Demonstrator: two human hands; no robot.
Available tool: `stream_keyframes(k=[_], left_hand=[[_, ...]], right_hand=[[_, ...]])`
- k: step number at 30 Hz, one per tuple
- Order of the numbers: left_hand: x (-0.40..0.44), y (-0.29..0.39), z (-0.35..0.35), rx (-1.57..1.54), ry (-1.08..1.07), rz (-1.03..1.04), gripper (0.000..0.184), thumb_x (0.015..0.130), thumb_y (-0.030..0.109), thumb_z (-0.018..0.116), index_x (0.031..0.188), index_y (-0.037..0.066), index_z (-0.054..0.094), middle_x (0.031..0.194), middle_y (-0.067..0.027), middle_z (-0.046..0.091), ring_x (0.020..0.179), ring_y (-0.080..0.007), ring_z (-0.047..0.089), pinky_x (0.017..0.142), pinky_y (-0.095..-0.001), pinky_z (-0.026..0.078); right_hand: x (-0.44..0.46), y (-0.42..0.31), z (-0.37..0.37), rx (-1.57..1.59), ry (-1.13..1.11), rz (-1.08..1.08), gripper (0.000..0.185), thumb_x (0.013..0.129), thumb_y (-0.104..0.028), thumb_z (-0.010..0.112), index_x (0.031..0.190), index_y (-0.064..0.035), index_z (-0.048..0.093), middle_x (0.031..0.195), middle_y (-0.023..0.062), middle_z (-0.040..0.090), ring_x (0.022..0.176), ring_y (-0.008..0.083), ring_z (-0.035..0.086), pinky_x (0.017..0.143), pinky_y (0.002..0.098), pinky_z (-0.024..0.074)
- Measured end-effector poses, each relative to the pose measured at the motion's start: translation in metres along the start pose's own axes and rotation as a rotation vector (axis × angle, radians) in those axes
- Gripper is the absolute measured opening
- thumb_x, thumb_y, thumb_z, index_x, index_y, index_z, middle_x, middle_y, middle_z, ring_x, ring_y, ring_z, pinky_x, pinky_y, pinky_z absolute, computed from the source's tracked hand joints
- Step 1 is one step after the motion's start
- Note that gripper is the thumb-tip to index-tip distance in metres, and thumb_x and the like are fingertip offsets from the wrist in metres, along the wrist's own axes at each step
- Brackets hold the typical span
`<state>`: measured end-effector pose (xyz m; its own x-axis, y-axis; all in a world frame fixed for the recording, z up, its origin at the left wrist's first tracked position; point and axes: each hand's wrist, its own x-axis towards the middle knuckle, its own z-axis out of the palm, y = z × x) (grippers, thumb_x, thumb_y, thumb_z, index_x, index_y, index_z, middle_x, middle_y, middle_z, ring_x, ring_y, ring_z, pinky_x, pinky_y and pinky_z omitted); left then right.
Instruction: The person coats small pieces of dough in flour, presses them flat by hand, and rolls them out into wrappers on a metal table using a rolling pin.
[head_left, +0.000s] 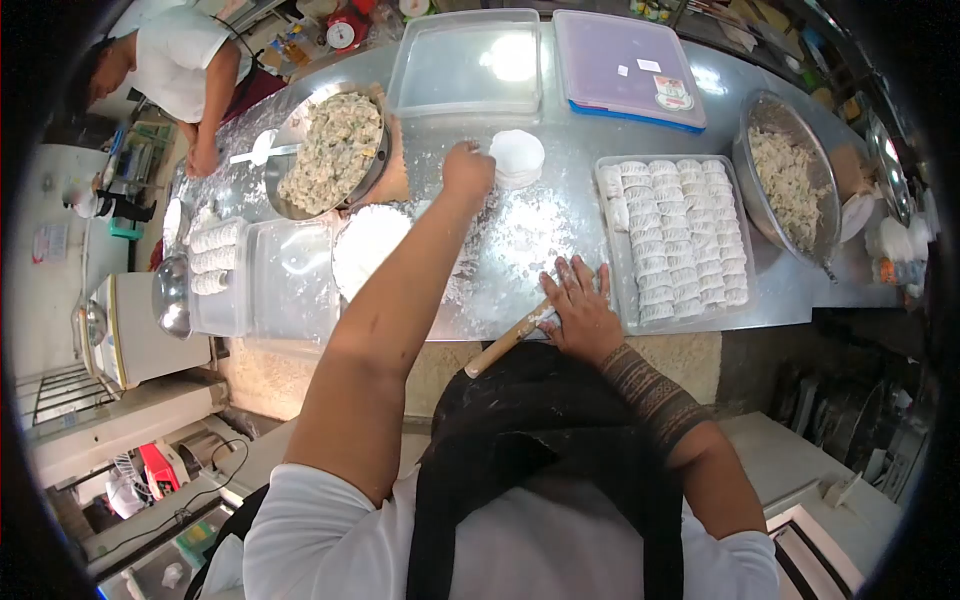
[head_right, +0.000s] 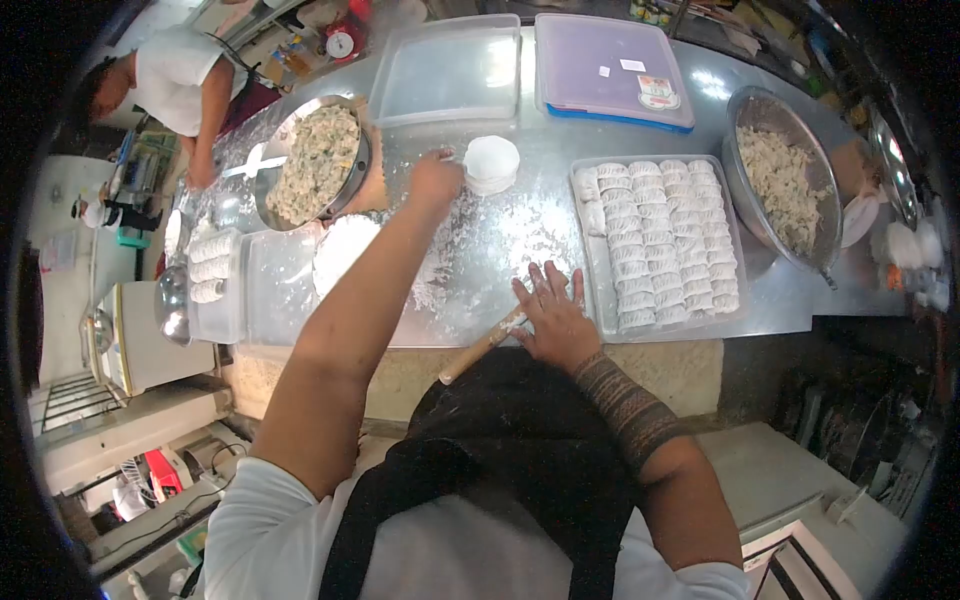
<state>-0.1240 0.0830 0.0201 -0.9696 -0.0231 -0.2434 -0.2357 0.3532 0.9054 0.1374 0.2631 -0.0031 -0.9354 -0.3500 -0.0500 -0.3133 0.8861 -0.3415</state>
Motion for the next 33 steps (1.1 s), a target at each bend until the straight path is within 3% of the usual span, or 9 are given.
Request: stream_keyframes(k=[3,5,10,13,16,19,20,24,33], left_hand=[[-0.054,-0.024,-0.010,0.262,0.038,0.288,0.032,0.093,0.010,0.064,0.124,0.000,0.072,0.107,-0.0238,0.077,0.099,-0.0365,0.075,0.091,-0.0433,0.058],[-0.111,-0.015,-0.035,0.293,-0.148,0.201,0.027,0.096,0.010,0.068,0.122,0.004,0.074,0.109,-0.0183,0.078,0.098,-0.0325,0.075,0.089,-0.0404,0.058],[-0.169,-0.027,-0.121,0.452,-0.217,0.409,0.030,0.090,0.011,0.075,0.119,0.005,0.075,0.118,-0.0195,0.074,0.104,-0.0343,0.074,0.092,-0.0448,0.058],[-0.150,-0.041,-0.176,0.713,0.050,0.530,0.032,0.088,0.012,0.078,0.119,0.005,0.075,0.122,-0.0193,0.073,0.107,-0.0374,0.072,0.097,-0.0470,0.057],[-0.125,-0.034,-0.216,0.950,0.119,0.343,0.031,0.087,0.017,0.082,0.115,0.005,0.076,0.114,-0.0188,0.076,0.109,-0.0401,0.070,0.098,-0.0458,0.056],[-0.093,-0.059,-0.217,0.801,-0.036,0.238,0.037,0.085,0.020,0.082,0.117,0.005,0.075,0.115,-0.0238,0.074,0.108,-0.0422,0.070,0.099,-0.0492,0.056],[-0.089,-0.067,-0.214,0.801,-0.090,0.375,0.035,0.084,0.018,0.082,0.115,0.003,0.074,0.112,-0.0247,0.074,0.103,-0.0430,0.072,0.095,-0.0504,0.057],[-0.080,-0.066,-0.188,0.821,0.061,0.416,0.035,0.080,0.014,0.083,0.114,0.006,0.074,0.111,-0.0205,0.073,0.107,-0.0393,0.071,0.093,-0.0481,0.056],[-0.076,-0.046,-0.208,0.701,-0.347,0.363,0.036,0.077,0.006,0.080,0.112,0.005,0.073,0.111,-0.0205,0.073,0.107,-0.0395,0.071,0.092,-0.0466,0.057]], right_hand=[[0.000,-0.002,0.002,0.010,-0.009,0.032,0.083,0.097,-0.053,0.068,0.163,-0.0099,0.042,0.169,0.0241,0.037,0.162,0.0448,0.023,0.127,0.0743,0.0045],[0.001,-0.007,-0.007,0.017,-0.024,0.050,0.083,0.096,-0.050,0.071,0.163,-0.0098,0.042,0.169,0.0241,0.038,0.162,0.0443,0.023,0.127,0.0736,0.0034],[0.002,-0.011,-0.006,-0.037,0.022,0.045,0.077,0.100,-0.051,0.062,0.161,-0.0092,0.044,0.168,0.0247,0.039,0.161,0.0453,0.025,0.128,0.0712,0.0022],[0.002,-0.014,-0.009,-0.046,0.012,0.058,0.080,0.096,-0.047,0.070,0.162,-0.0109,0.043,0.168,0.0244,0.039,0.162,0.0441,0.024,0.129,0.0703,0.0026],[0.001,-0.014,-0.006,-0.056,0.066,0.042,0.078,0.095,-0.045,0.071,0.160,-0.0105,0.047,0.165,0.0246,0.043,0.160,0.0447,0.027,0.129,0.0702,0.0043],[0.001,-0.014,-0.004,-0.064,0.089,0.040,0.076,0.094,-0.044,0.072,0.158,-0.0101,0.049,0.163,0.0247,0.045,0.159,0.0452,0.028,0.129,0.0695,0.0066],[0.001,-0.015,-0.004,-0.066,0.094,0.046,0.075,0.094,-0.044,0.072,0.157,-0.0100,0.050,0.163,0.0247,0.046,0.159,0.0454,0.028,0.129,0.0691,0.0075],[0.000,-0.015,0.000,-0.080,0.127,0.046,0.072,0.094,-0.045,0.071,0.154,-0.0094,0.053,0.160,0.0247,0.047,0.157,0.0459,0.031,0.129,0.0671,0.0135],[-0.002,-0.017,0.004,-0.089,0.174,0.069,0.067,0.096,-0.044,0.070,0.150,-0.0087,0.055,0.157,0.0259,0.049,0.155,0.0462,0.035,0.129,0.0627,0.0198]])
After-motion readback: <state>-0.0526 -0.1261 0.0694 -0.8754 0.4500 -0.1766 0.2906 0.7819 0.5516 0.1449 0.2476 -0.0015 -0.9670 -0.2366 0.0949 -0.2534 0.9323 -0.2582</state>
